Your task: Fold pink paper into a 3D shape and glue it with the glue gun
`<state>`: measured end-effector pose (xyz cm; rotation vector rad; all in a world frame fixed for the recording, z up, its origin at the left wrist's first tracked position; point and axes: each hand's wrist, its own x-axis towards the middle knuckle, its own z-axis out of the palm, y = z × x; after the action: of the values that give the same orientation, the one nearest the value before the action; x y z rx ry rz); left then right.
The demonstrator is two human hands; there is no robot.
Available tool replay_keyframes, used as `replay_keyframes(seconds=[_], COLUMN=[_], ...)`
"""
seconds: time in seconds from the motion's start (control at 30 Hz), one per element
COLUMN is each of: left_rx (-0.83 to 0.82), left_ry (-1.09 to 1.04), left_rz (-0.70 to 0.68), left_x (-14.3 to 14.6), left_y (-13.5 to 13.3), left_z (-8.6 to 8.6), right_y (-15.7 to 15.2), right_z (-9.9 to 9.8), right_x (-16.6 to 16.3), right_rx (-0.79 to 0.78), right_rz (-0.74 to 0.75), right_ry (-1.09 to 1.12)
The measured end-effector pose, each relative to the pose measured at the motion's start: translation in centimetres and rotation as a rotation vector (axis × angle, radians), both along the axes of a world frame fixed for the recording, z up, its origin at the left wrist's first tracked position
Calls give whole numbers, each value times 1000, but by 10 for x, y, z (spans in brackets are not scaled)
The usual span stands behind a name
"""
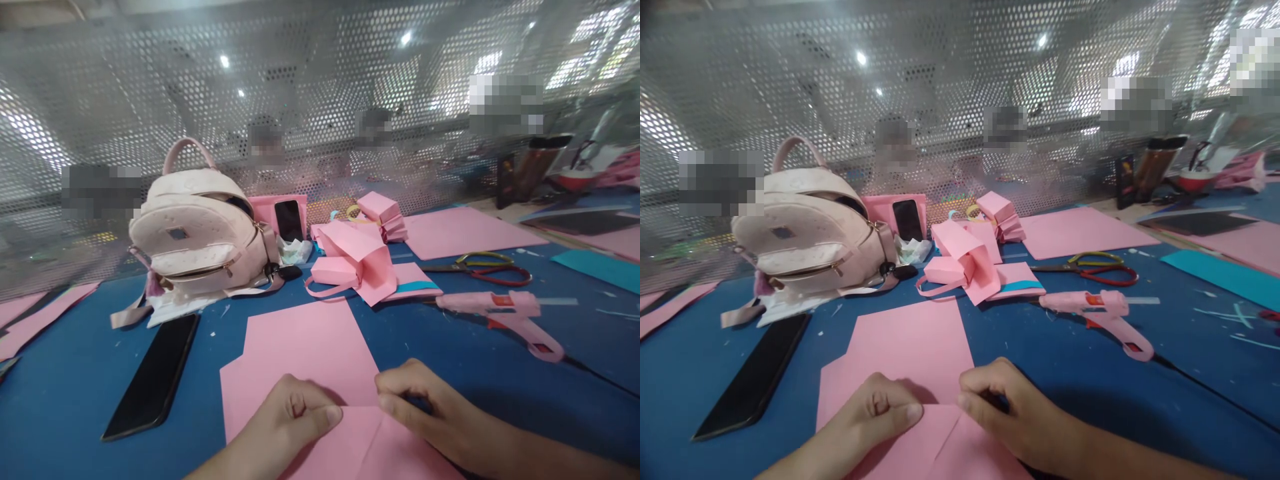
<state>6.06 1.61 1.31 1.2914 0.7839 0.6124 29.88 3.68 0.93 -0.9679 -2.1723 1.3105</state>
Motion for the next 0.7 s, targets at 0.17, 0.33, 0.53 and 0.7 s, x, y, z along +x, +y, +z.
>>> replay_keyframes(seconds=[0.17,0.33,0.53,0.7], left_rx=[-93,-109,215,383], left_ry=[13,20,147,353], left_rz=[-181,-110,53,185], left_x=[-13,-25,-19,-5], left_y=[10,17,11,-1], left_z=[11,10,-1,2], right_y=[4,7,8,3], right_z=[-7,-4,3,2], right_x=[1,3,0,-3], right_rx=[-102,-181,-204,-159], right_rz=[-80,-86,-85,-48], right_ry=[78,201,138,135])
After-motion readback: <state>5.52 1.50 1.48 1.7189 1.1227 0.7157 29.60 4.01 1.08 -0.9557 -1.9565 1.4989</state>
